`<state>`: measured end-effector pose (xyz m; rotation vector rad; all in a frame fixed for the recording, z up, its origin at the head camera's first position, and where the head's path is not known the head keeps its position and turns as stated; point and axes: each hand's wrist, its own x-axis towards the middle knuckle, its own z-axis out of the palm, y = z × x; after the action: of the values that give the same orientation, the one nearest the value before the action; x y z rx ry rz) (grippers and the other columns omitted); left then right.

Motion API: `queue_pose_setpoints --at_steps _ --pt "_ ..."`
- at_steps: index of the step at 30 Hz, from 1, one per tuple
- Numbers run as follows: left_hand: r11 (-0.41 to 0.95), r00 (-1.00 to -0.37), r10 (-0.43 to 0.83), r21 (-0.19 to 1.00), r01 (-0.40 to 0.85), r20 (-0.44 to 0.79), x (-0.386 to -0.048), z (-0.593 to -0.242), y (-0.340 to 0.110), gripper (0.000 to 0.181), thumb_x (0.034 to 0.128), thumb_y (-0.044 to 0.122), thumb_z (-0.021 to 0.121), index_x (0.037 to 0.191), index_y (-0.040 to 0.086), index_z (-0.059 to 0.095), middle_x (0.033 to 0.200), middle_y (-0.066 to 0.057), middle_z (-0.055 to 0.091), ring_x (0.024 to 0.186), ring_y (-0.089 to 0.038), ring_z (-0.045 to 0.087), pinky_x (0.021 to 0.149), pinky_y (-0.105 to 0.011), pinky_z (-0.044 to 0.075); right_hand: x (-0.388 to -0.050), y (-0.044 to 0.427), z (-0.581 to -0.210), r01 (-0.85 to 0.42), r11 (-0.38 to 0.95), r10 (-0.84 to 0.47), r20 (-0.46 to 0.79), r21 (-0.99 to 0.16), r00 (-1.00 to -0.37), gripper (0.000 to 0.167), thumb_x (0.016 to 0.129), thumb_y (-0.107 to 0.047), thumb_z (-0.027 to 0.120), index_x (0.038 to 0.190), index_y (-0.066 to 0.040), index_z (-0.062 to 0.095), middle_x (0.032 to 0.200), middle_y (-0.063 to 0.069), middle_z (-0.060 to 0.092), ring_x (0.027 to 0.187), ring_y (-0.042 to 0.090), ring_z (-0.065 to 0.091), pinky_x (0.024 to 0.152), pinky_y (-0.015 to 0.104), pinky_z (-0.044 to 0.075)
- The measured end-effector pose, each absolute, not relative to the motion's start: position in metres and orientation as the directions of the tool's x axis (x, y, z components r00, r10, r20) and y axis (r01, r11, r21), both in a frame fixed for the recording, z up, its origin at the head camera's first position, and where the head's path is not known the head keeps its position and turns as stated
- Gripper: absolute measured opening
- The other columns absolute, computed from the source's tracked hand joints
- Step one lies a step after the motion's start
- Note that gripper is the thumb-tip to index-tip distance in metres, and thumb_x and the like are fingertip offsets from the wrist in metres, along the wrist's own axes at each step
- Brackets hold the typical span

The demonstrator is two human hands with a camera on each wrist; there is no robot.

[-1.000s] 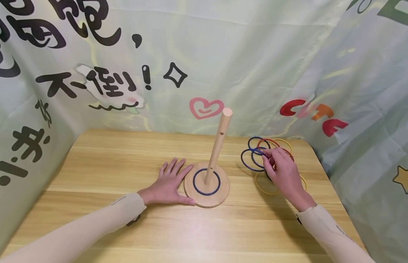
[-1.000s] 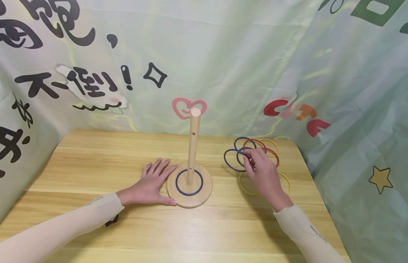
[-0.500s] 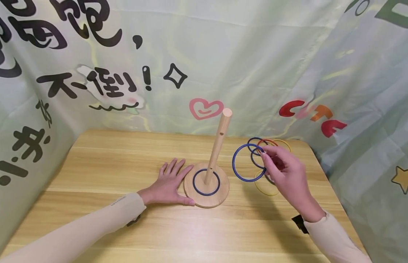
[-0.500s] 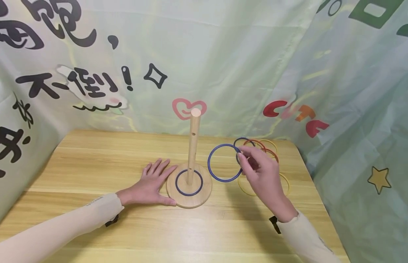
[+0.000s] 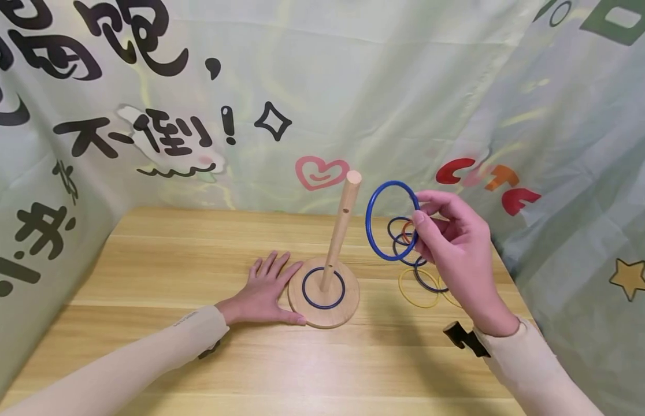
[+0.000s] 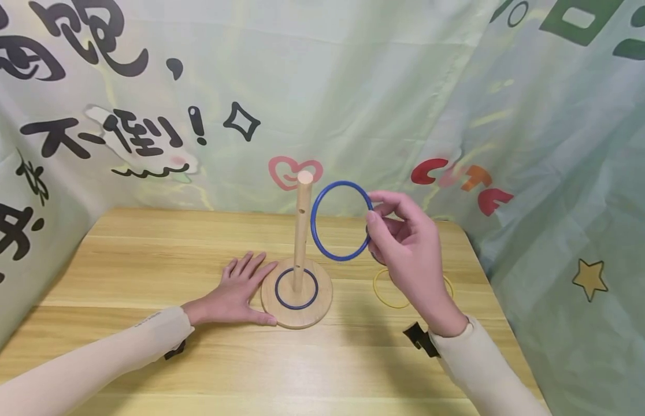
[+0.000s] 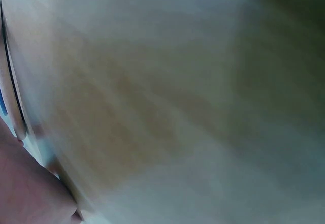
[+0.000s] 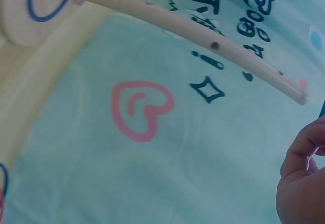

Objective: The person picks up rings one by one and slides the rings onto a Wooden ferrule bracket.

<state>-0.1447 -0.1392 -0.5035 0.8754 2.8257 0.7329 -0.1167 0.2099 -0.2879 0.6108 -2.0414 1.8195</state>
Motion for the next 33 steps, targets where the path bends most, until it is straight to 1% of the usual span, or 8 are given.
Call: queue_pose_setpoints --at_steps 3,8,13,17,20,23,28,33 --pt "0.732 -0.833 0.552 0.455 0.508 0.041 -0.143 -0.498 -0.138 0.128 0.0779 0.082 0.08 0.174 0.013 0.03 0.177 -0.027 0.017 0.162 -0.055 0.005 0.119 -0.079 0.006 -0.12 0.203 -0.279 -0.517 0.068 -0.096 0.51 -0.853 -0.855 0.029 0.106 -0.002 0.071 0.135 0.0 0.071 0.094 0.016 0.063 0.057 0.018 0.062 0.051 0.022 0.052" --pt "0.738 -0.835 0.55 0.45 0.503 0.031 -0.143 -0.497 -0.138 0.128 0.0784 0.081 0.081 0.174 0.014 0.03 0.177 -0.027 0.017 0.162 -0.054 0.004 0.12 -0.079 0.006 -0.129 0.191 -0.269 -0.52 0.048 -0.115 0.512 -0.853 -0.851 0.031 0.106 -0.005 0.071 0.137 -0.005 0.071 0.094 0.016 0.062 0.055 0.019 0.059 0.047 0.024 0.047" --pt "0.716 -0.828 0.557 0.47 0.516 0.06 -0.144 -0.501 -0.138 0.129 0.0781 0.085 0.078 0.173 0.012 0.03 0.176 -0.028 0.017 0.161 -0.056 0.004 0.119 -0.079 0.005 -0.135 0.182 -0.266 -0.519 0.044 -0.138 0.509 -0.854 -0.849 0.029 0.107 -0.005 0.07 0.136 -0.005 0.072 0.094 0.016 0.061 0.057 0.02 0.059 0.048 0.023 0.045" --pt "0.701 -0.826 0.557 0.485 0.523 0.086 -0.146 -0.506 -0.139 0.13 0.0769 0.088 0.076 0.173 0.012 0.031 0.176 -0.028 0.016 0.161 -0.056 0.004 0.119 -0.08 0.003 -0.139 0.176 -0.268 -0.502 0.08 -0.141 0.489 -0.861 -0.861 0.028 0.107 -0.006 0.071 0.135 -0.008 0.074 0.094 0.017 0.061 0.058 0.021 0.062 0.049 0.024 0.047" --pt "0.706 -0.829 0.552 0.479 0.521 0.088 -0.148 -0.512 -0.14 0.131 0.0768 0.092 0.072 0.174 0.016 0.029 0.178 -0.026 0.014 0.162 -0.053 0.002 0.12 -0.079 0.002 -0.143 0.174 -0.274 -0.482 0.116 -0.147 0.464 -0.869 -0.873 0.028 0.107 -0.006 0.07 0.134 -0.01 0.075 0.093 0.016 0.061 0.058 0.021 0.062 0.05 0.025 0.047" --pt "0.714 -0.83 0.551 0.466 0.522 0.085 -0.15 -0.517 -0.14 0.131 0.0769 0.095 0.068 0.175 0.019 0.026 0.178 -0.023 0.013 0.163 -0.051 0.001 0.12 -0.078 0.002 -0.146 0.172 -0.284 -0.461 0.14 -0.164 0.438 -0.876 -0.884 0.028 0.107 -0.005 0.069 0.134 -0.008 0.074 0.093 0.016 0.061 0.058 0.02 0.062 0.049 0.025 0.046" --pt "0.714 -0.83 0.55 0.467 0.522 0.089 -0.147 -0.511 -0.142 0.13 0.0762 0.091 0.073 0.174 0.016 0.03 0.177 -0.026 0.017 0.162 -0.054 0.005 0.119 -0.08 0.005 -0.149 0.169 -0.306 -0.423 0.17 -0.208 0.387 -0.89 -0.898 0.03 0.108 -0.005 0.068 0.137 -0.004 0.071 0.093 0.016 0.061 0.057 0.022 0.061 0.048 0.026 0.045" --pt "0.717 -0.828 0.556 0.463 0.52 0.069 -0.147 -0.508 -0.141 0.131 0.0769 0.09 0.074 0.174 0.015 0.029 0.177 -0.026 0.015 0.162 -0.054 0.004 0.12 -0.078 0.003 -0.15 0.168 -0.331 -0.356 0.192 -0.227 0.312 -0.914 -0.923 0.03 0.109 -0.009 0.068 0.139 -0.01 0.071 0.096 0.016 0.061 0.058 0.02 0.06 0.05 0.027 0.046"
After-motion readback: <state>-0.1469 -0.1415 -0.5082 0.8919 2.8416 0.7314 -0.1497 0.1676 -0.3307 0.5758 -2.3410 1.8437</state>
